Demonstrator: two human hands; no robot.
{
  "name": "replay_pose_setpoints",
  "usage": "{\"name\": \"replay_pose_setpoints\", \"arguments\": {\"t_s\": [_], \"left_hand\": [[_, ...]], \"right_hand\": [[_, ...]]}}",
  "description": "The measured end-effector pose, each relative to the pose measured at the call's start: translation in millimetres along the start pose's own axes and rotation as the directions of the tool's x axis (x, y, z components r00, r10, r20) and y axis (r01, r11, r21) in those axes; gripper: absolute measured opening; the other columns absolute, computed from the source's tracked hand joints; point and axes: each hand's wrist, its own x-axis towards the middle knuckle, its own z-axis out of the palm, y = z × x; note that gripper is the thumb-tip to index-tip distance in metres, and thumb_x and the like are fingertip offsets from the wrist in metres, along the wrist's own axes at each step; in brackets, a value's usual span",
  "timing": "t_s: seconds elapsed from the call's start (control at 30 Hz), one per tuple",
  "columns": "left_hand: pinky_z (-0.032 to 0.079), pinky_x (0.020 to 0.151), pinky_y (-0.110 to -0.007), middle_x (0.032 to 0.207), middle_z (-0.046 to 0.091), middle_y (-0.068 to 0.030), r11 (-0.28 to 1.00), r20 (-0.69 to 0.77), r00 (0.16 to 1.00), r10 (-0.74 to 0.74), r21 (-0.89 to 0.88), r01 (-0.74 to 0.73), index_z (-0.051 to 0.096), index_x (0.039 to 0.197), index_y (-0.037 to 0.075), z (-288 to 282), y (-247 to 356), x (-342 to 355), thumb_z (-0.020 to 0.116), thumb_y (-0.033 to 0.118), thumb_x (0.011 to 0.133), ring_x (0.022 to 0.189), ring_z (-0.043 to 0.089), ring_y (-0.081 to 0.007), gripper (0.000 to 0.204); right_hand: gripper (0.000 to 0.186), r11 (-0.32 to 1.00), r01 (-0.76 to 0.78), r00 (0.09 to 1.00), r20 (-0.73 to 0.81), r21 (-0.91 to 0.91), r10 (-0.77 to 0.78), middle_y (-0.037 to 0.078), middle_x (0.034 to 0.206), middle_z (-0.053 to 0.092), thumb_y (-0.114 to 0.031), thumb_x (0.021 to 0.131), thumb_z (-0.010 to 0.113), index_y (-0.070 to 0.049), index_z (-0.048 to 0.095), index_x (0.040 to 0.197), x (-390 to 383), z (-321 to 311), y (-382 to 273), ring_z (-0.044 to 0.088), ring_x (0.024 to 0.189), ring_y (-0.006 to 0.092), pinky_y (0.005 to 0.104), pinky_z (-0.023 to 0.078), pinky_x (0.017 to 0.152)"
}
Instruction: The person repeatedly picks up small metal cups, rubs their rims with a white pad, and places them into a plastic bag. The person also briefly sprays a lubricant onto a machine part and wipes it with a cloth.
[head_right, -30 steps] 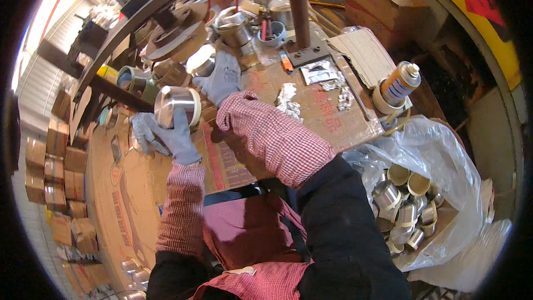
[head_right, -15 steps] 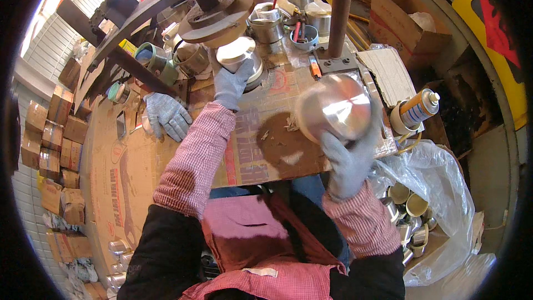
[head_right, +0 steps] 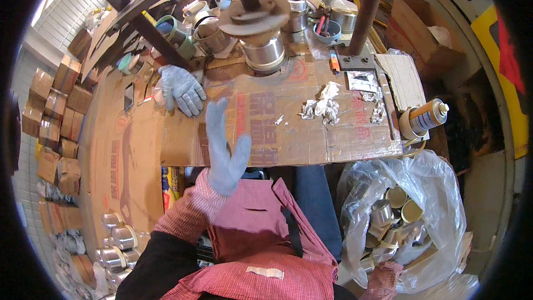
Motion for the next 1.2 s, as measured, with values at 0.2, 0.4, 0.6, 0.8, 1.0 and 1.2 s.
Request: {"name": "replay_pose_setpoints", "arguments": {"t_s": [0.2, 0.4, 0.6, 0.8, 1.0, 1.2], "left_hand": [[0.023, 0.126, -0.044, 0.163, 0.034, -0.0235, 0.997, -0.013, 0.998, -0.067, 0.042, 0.067, 0.012, 0.165, -0.003, -37.2, 32.3, -62.0, 0.054, 0.001, 0.098, 0.153, 0.033, -0.0323, 0.079], [0.03, 0.122, -0.042, 0.154, 0.047, -0.0224, 0.988, -0.173, 0.974, -0.148, 0.026, 0.155, 0.026, 0.16, -0.004, -70.4, 46.6, -116.4, 0.06, 0.001, 0.095, 0.146, 0.044, -0.0315, 0.073], [0.039, 0.118, -0.044, 0.14, 0.06, -0.0215, 0.866, -0.317, 0.927, -0.199, 0.386, 0.318, 0.055, 0.143, 0.0, -140.6, 67.7, -189.3, 0.072, 0.02, 0.094, 0.136, 0.054, -0.0371, 0.055], [0.049, 0.099, -0.05, 0.128, 0.063, -0.0237, 0.293, -0.545, 0.823, -0.16, 0.77, 0.567, 0.061, 0.135, 0.003, -332.1, 104.6, -245.8, 0.07, 0.039, 0.094, 0.115, 0.062, -0.0419, 0.055], [0.023, 0.126, -0.056, 0.166, 0.032, -0.0214, -0.478, -0.864, 0.145, -0.483, 0.398, 0.783, 0.038, 0.161, 0.023, -485.2, 168.3, -305.8, 0.062, 0.074, 0.084, 0.152, 0.034, -0.0436, 0.096], [0.035, 0.121, -0.052, 0.161, 0.038, -0.0257, -0.363, -0.778, 0.282, -0.562, 0.538, 0.761, 0.032, 0.164, 0.023, -481.3, 158.6, -343.7, 0.078, 0.056, 0.08, 0.148, 0.038, -0.046, 0.101]], "right_hand": [[0.077, 0.931, 0.321, 0.946, 0.015, -0.173, -0.323, 0.028, 0.159, 0.04, -0.031, 0.098, 0.071, 0.003, 0.037, 0.157, -18.8, 52.5, -67.5, 0.044, 0.145, 0.0381, 0.0505, 0.036, 0.12], [0.069, 0.783, 0.529, 0.759, 0.23, 0.327, -0.609, 0.026, 0.164, 0.034, -0.013, 0.101, 0.06, 0.004, 0.03, 0.16, -75.8, 144.3, -219.6, 0.03, 0.154, 0.0363, 0.0471, 0.019, 0.127], [0.061, 0.575, -0.258, 0.61, 0.592, 0.776, -0.526, 0.029, 0.159, 0.038, -0.014, 0.107, 0.054, -0.004, 0.028, 0.162, -164.4, 179.5, -312.6, 0.054, 0.137, 0.0405, 0.0486, 0.045, 0.115], [0.058, 0.61, 0.357, 0.468, 0.43, 0.708, -0.772, 0.025, 0.16, 0.042, -0.022, 0.109, 0.058, 0.005, 0.038, 0.157, -173.7, 192.5, -311.5, 0.044, 0.147, 0.0351, 0.0455, 0.033, 0.122], [0.054, 0.531, 0.393, 0.386, 0.389, 0.751, -0.836, 0.024, 0.159, 0.042, -0.023, 0.11, 0.052, 0.003, 0.04, 0.155, -178.0, 189.4, -311.8, 0.044, 0.146, 0.0336, 0.0463, 0.04, 0.118], [0.056, 0.683, 0.352, 0.435, 0.535, 0.639, -0.725, 0.026, 0.158, 0.043, -0.014, 0.107, 0.054, 0.003, 0.037, 0.157, -184.5, 183.4, -301.4, 0.048, 0.143, 0.0351, 0.0461, 0.039, 0.118]]}}
